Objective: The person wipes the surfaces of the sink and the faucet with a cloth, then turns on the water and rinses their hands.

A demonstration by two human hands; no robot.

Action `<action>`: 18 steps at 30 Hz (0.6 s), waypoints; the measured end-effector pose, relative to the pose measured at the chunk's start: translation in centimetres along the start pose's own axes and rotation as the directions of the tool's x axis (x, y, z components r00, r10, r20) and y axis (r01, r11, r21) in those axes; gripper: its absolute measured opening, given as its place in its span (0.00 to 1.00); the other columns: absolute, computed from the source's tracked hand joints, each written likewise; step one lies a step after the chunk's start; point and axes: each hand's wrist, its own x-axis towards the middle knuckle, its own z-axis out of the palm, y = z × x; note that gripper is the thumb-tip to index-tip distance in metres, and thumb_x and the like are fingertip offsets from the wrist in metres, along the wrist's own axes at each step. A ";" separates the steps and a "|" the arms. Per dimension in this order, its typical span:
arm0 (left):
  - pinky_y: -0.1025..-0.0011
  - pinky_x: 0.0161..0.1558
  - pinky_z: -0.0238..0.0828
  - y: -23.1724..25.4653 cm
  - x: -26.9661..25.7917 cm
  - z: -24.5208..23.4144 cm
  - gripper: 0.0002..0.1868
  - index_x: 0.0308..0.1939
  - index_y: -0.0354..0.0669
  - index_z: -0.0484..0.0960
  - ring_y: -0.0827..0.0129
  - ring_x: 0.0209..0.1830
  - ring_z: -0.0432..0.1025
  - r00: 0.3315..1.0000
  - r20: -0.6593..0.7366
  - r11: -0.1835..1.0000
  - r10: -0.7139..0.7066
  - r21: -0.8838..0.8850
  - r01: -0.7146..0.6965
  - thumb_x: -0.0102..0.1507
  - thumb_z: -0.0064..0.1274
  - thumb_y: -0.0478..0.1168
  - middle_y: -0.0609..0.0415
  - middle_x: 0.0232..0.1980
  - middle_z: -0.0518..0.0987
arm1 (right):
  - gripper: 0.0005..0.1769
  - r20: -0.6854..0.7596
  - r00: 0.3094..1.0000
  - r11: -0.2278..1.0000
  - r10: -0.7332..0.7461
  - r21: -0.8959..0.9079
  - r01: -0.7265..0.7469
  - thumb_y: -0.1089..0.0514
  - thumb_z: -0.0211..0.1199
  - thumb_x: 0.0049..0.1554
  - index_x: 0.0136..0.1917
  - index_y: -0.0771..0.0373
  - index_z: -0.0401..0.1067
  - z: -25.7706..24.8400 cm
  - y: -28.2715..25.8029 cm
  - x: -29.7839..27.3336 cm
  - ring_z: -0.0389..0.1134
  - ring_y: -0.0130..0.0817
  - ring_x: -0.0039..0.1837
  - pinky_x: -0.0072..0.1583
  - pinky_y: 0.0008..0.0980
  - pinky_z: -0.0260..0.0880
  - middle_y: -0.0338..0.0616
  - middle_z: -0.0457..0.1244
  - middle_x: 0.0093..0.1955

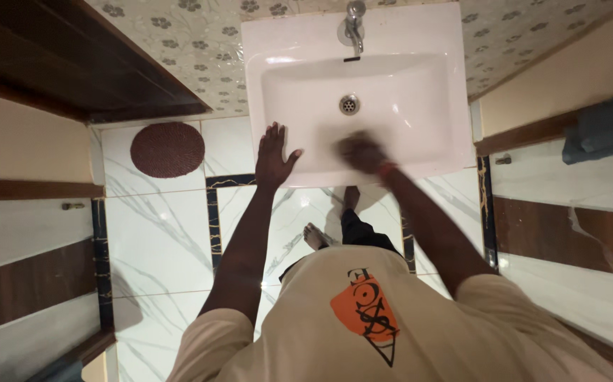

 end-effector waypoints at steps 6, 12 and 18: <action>0.54 0.81 0.43 0.1 0.0 -0.2 0.46 0.79 0.39 0.59 0.53 0.85 0.47 0.999 -0.048 1.000 0.026 0.005 -0.025 0.69 0.48 0.66 0.42 0.83 0.54 | 0.44 -0.079 0.887 0.805 0.456 -0.390 -0.448 0.28 0.44 0.57 0.74 0.61 0.58 -6.1 8.8 -9.6 0.50 0.68 0.76 0.68 0.74 0.56 0.60 0.49 0.78; 0.53 0.81 0.41 0.1 -0.2 -1.0 0.48 0.81 0.37 0.53 0.49 0.85 0.46 0.995 -0.096 0.982 0.026 -0.186 -0.044 0.68 0.49 0.64 0.39 0.84 0.52 | 0.16 0.329 0.944 0.918 0.013 0.371 -0.142 0.45 0.53 0.67 0.59 0.55 0.72 -3.4 0.2 -2.1 0.61 0.43 0.72 0.73 0.45 0.64 0.46 0.65 0.63; 0.52 0.81 0.39 0.2 -0.3 -1.3 0.52 0.80 0.33 0.47 0.45 0.85 0.43 0.979 -0.202 0.963 -0.035 -0.268 -0.021 0.64 0.52 0.61 0.37 0.84 0.48 | 0.31 0.043 0.934 0.660 -0.356 0.719 0.218 0.57 0.56 0.62 0.77 0.65 0.56 -0.1 -11.4 10.0 0.43 0.54 0.84 0.79 0.47 0.43 0.59 0.44 0.83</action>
